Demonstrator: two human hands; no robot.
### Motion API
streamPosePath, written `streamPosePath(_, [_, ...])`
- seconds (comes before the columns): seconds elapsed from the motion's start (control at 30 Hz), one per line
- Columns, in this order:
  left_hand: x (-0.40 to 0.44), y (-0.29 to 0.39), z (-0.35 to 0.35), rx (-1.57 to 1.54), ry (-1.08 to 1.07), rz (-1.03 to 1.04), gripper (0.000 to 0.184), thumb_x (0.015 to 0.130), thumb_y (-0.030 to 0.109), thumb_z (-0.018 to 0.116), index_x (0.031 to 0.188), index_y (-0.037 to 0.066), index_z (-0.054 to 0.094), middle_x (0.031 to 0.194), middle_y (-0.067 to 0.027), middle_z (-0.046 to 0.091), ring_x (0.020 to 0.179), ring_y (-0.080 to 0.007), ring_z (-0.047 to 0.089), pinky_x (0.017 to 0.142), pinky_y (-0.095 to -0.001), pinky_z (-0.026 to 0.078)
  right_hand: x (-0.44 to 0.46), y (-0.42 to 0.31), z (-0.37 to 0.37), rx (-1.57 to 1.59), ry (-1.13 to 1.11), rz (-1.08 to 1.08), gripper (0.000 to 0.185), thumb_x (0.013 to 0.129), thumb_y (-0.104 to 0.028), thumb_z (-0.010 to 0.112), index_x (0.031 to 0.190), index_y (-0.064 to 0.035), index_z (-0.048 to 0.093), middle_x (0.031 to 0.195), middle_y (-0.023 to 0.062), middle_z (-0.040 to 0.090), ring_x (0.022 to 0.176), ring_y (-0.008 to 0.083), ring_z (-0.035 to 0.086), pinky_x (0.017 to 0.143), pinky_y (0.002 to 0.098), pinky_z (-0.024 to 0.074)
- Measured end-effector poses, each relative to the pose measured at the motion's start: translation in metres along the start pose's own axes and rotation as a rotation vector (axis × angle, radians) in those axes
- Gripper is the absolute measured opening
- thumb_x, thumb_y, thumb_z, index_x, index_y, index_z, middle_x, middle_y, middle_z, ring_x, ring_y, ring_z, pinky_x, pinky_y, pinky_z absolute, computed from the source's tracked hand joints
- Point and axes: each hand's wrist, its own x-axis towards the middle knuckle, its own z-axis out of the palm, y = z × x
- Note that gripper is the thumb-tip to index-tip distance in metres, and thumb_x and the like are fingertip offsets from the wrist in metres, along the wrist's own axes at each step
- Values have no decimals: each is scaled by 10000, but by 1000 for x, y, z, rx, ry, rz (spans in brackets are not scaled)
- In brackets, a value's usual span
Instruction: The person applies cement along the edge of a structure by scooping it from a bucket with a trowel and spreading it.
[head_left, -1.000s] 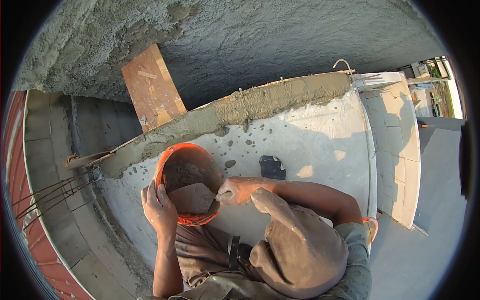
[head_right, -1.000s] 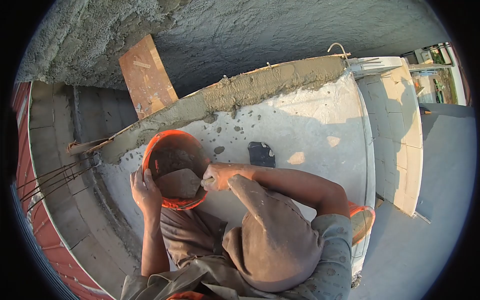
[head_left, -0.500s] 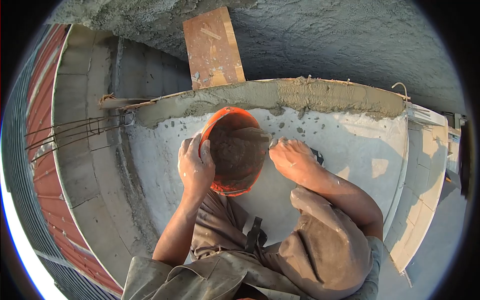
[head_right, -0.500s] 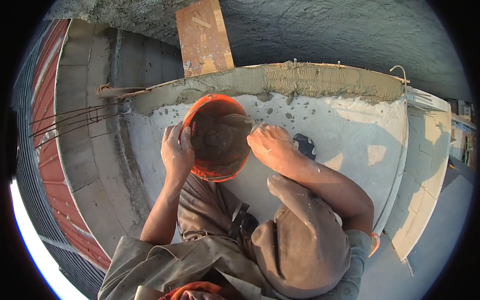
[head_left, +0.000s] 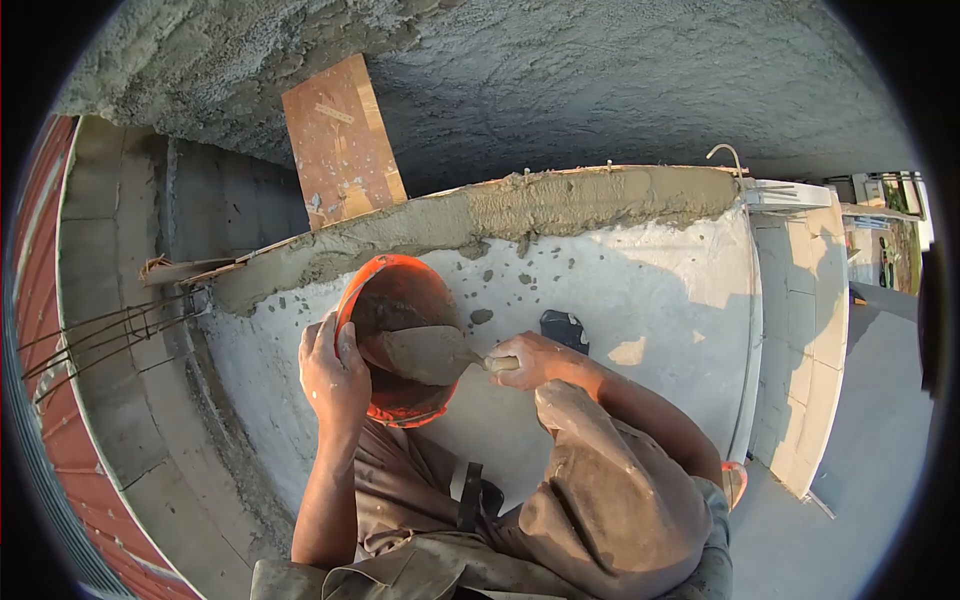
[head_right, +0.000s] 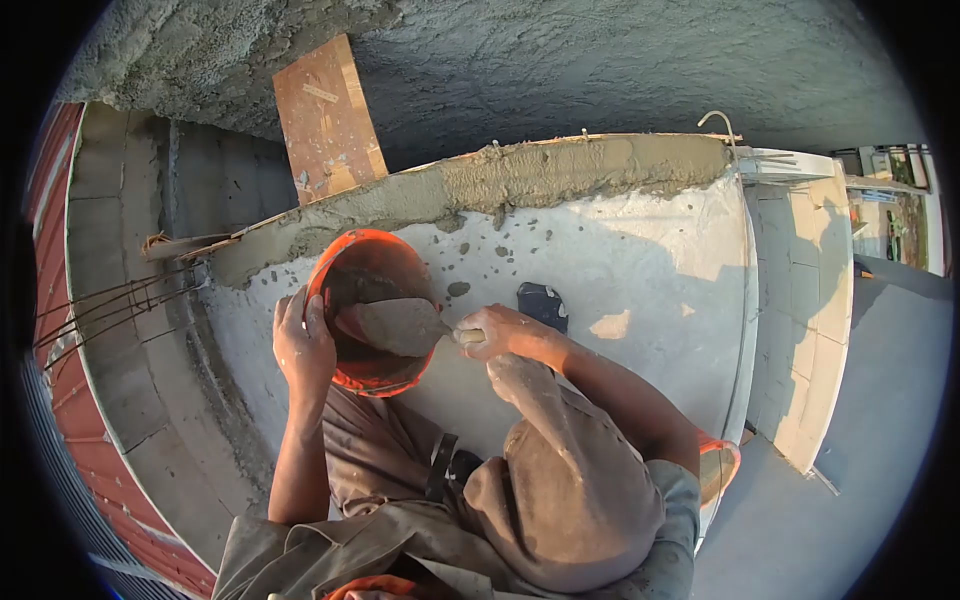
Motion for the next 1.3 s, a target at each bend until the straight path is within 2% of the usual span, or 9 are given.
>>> streamPosePath(0.17, [15, -15, -11, 33, 1, -14, 267, 990, 151, 574, 1167, -18, 680, 1054, -165, 667, 969, -348, 646, 868, -410, 500, -55, 30, -33, 98, 198, 1, 400, 858, -361, 728, 953, 22, 665, 771, 111, 656, 640, 237, 572, 640, 363, 483])
streamPosePath(0.3, [19, -25, -18, 38, -15, -32, 267, 1005, 158, 558, 1168, -14, 682, 1061, -164, 670, 978, -339, 652, 858, -404, 498, -138, 35, -118, 273, 325, 336, 302, 874, -254, 723, 1005, 18, 712, 690, 19, 528, 538, 108, 469, 508, 303, 422])
streamPosePath(0.43, [16, -27, -19, 65, -18, -2, 275, 1013, 167, 548, 1171, -16, 678, 1049, -163, 667, 953, -340, 655, 855, -400, 495, -204, 92, -174, -402, 859, 186, 349, 871, -262, 742, 1090, 9, 719, 826, 148, 703, 769, 237, 702, 690, 355, 538])
streamPosePath(0.5, [16, -24, -19, 71, -29, -10, 278, 1013, 169, 547, 1172, -17, 677, 1050, -163, 666, 951, -341, 654, 854, -402, 496, -219, 88, -199, -562, 949, 350, 343, 877, -248, 736, 1134, -22, 717, 988, 193, 725, 975, 326, 707, 822, 394, 550])
streamPosePath(0.67, [17, -13, -17, 75, -54, -27, 282, 1010, 170, 549, 1174, -21, 675, 1051, -165, 664, 957, -345, 651, 857, -405, 496, -220, 96, -212, -1007, 1019, 662, 331, 900, -220, 697, 1175, -36, 695, 1057, 195, 720, 990, 395, 677, 846, 439, 541])
streamPosePath(0.8, [18, -19, -15, 96, -29, 4, 283, 1009, 173, 551, 1176, -18, 676, 1061, -162, 666, 962, -343, 653, 861, -399, 497, -217, 98, -194, -636, 1191, 627, 306, 917, -251, 674, 1117, -20, 699, 992, 209, 718, 914, 411, 675, 806, 454, 533])
streamPosePath(1.0, [22, -15, -16, 107, -58, -20, 286, 1010, 180, 558, 1182, -14, 678, 1084, -162, 670, 979, -342, 656, 867, -398, 498, -168, 131, -170, -159, 975, 621, 313, 927, -274, 669, 1008, 27, 695, 834, 212, 706, 752, 344, 692, 695, 416, 530])
streamPosePath(1.13, [21, -24, -17, 110, -55, -13, 289, 1014, 190, 557, 1179, -14, 677, 1084, -169, 669, 979, -351, 655, 863, -406, 497, -180, 137, -183, 43, 1101, 697, 346, 941, -325, 668, 895, 17, 692, 680, 134, 644, 512, 228, 642, 467, 364, 491])
streamPosePath(1.3, [19, -39, -22, 101, -38, -21, 292, 1019, 201, 551, 1177, -11, 677, 1076, -169, 668, 972, -353, 656, 856, -413, 497, -216, 184, -206, 410, 1246, 715, 312, 948, -347, 677, 993, -38, 672, 688, 48, 611, 461, 158, 564, 407, 304, 442])
